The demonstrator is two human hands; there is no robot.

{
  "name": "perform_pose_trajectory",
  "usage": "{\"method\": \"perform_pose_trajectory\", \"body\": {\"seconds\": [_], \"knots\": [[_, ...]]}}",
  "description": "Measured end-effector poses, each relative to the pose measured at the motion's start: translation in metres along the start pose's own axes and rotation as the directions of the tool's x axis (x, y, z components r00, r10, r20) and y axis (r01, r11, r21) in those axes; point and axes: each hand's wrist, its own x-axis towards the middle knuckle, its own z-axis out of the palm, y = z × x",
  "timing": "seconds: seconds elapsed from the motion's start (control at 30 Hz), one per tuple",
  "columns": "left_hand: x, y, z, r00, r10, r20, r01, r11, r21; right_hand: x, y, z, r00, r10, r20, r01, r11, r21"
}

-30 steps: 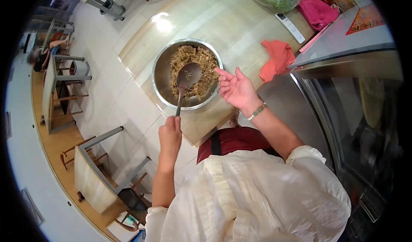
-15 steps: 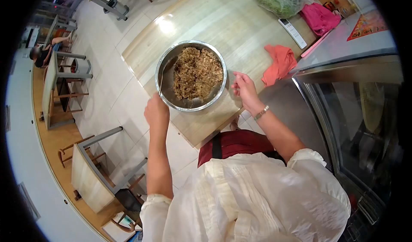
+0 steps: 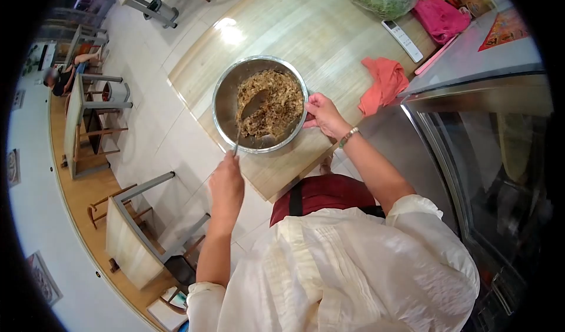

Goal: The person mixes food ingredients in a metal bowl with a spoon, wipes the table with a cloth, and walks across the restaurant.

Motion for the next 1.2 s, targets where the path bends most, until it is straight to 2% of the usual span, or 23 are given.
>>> {"method": "perform_pose_trajectory", "body": {"seconds": [0.03, 0.07, 0.13, 0.2, 0.27, 0.33, 0.37, 0.4, 0.43, 0.5, 0.53, 0.57, 0.6, 0.67, 0.73, 0.77, 0.8, 0.87, 0.93, 1.0, 1.1, 1.17, 1.2], "knots": [[0.01, 0.004, 0.009, 0.992, -0.069, 0.11, 0.077, 0.994, -0.074, 0.003, 0.0, 0.0, 1.0, -0.001, 0.0, 0.001, 1.0, 0.001], [0.021, 0.008, 0.02, 0.987, -0.039, 0.157, 0.05, 0.997, -0.063, 0.008, 0.002, -0.001, 1.0, -0.009, -0.007, 0.009, 0.998, -0.062], [0.058, -0.021, 0.063, 0.985, 0.01, 0.174, 0.001, 0.998, -0.061, 0.012, 0.008, -0.003, 1.0, -0.013, -0.012, 0.011, 0.991, -0.133], [0.086, -0.018, 0.043, 0.988, -0.02, 0.155, 0.027, 0.999, -0.042, 0.014, 0.011, -0.002, 0.996, -0.071, -0.051, 0.058, 0.971, -0.234], [0.084, -0.007, 0.03, 0.989, -0.048, 0.138, 0.056, 0.997, -0.059, 0.01, 0.014, 0.0, 0.995, -0.074, -0.073, 0.055, 0.972, -0.228], [0.07, -0.01, 0.04, 1.0, -0.02, 0.007, 0.02, 0.999, -0.048, 0.01, 0.011, 0.0, 0.991, -0.085, -0.1, 0.063, 0.976, -0.211], [0.054, -0.023, 0.06, 0.999, -0.002, 0.033, 0.008, 0.982, -0.189, 0.008, 0.011, 0.0, 0.994, -0.083, -0.074, 0.072, 0.988, -0.133], [0.037, -0.019, 0.07, 0.991, 0.131, -0.017, -0.131, 0.953, -0.272, 0.008, 0.011, -0.001, 0.995, -0.086, -0.049, 0.083, 0.995, -0.058], [0.028, -0.014, 0.089, 0.994, 0.072, 0.087, -0.04, 0.946, -0.321, 0.008, 0.01, -0.002, 0.995, -0.083, -0.052, 0.08, 0.995, -0.054], [0.033, -0.021, 0.111, 0.981, 0.024, 0.194, 0.041, 0.945, -0.325, 0.008, 0.011, -0.001, 0.995, -0.086, -0.054, 0.083, 0.995, -0.053], [0.05, -0.031, 0.114, 0.981, 0.033, 0.193, 0.025, 0.957, -0.289, 0.008, 0.01, -0.001, 0.995, -0.087, -0.055, 0.084, 0.995, -0.055], [0.064, -0.015, 0.083, 0.966, -0.054, 0.253, 0.126, 0.953, -0.277, 0.008, 0.009, -0.002, 0.995, -0.091, -0.047, 0.088, 0.994, -0.063], [0.071, -0.005, 0.063, 0.991, -0.047, 0.122, 0.072, 0.976, -0.207, 0.006, 0.009, -0.002, 0.995, -0.093, -0.038, 0.09, 0.993, -0.07], [0.07, -0.013, 0.056, 0.981, -0.167, 0.1, 0.187, 0.951, -0.246, 0.005, 0.009, 0.0, 0.995, -0.086, -0.049, 0.081, 0.992, -0.093], [0.042, -0.005, 0.05, 0.986, -0.078, 0.148, 0.108, 0.972, -0.209, 0.007, 0.009, -0.001, 0.995, -0.072, -0.064, 0.065, 0.992, -0.105], [0.025, 0.004, 0.056, 0.985, -0.02, 0.172, 0.067, 0.961, -0.268, 0.005, 0.011, 0.0, 0.996, -0.066, -0.064, 0.061, 0.995, -0.084], [0.018, 0.026, 0.048, 0.98, 0.06, 0.191, -0.028, 0.986, -0.165, 0.007, 0.01, 0.0, 0.995, -0.072, -0.064, 0.067, 0.995, -0.068], [0.039, -0.005, 0.09, 0.979, 0.0, 0.205, 0.02, 0.995, -0.096, 0.006, 0.009, 0.0, 0.994, -0.087, -0.066, 0.081, 0.994, -0.08], [0.063, 0.0, 0.061, 0.984, -0.009, 0.18, 0.019, 0.998, -0.055, 0.007, 0.008, 0.002, 0.992, -0.108, -0.064, 0.102, 0.991, -0.087], [0.071, -0.004, 0.031, 0.999, -0.048, 0.014, 0.049, 0.994, -0.102, 0.005, 0.009, 0.003, 0.993, -0.076, -0.088, 0.066, 0.991, -0.115], [0.055, -0.01, -0.013, 0.99, -0.14, 0.014, 0.14, 0.986, -0.093, 0.01, 0.014, 0.003, 0.988, -0.1, -0.12, 0.079, 0.982, -0.173], [0.053, -0.021, -0.008, 0.953, -0.297, 0.06, 0.281, 0.94, 0.194, 0.009, 0.013, 0.004, 0.987, -0.103, -0.121, 0.081, 0.981, -0.174], [0.06, -0.026, 0.006, 0.954, -0.293, 0.061, 0.277, 0.941, 0.196, 0.007, 0.011, 0.005, 0.987, -0.105, -0.122, 0.082, 0.98, -0.181]]}}
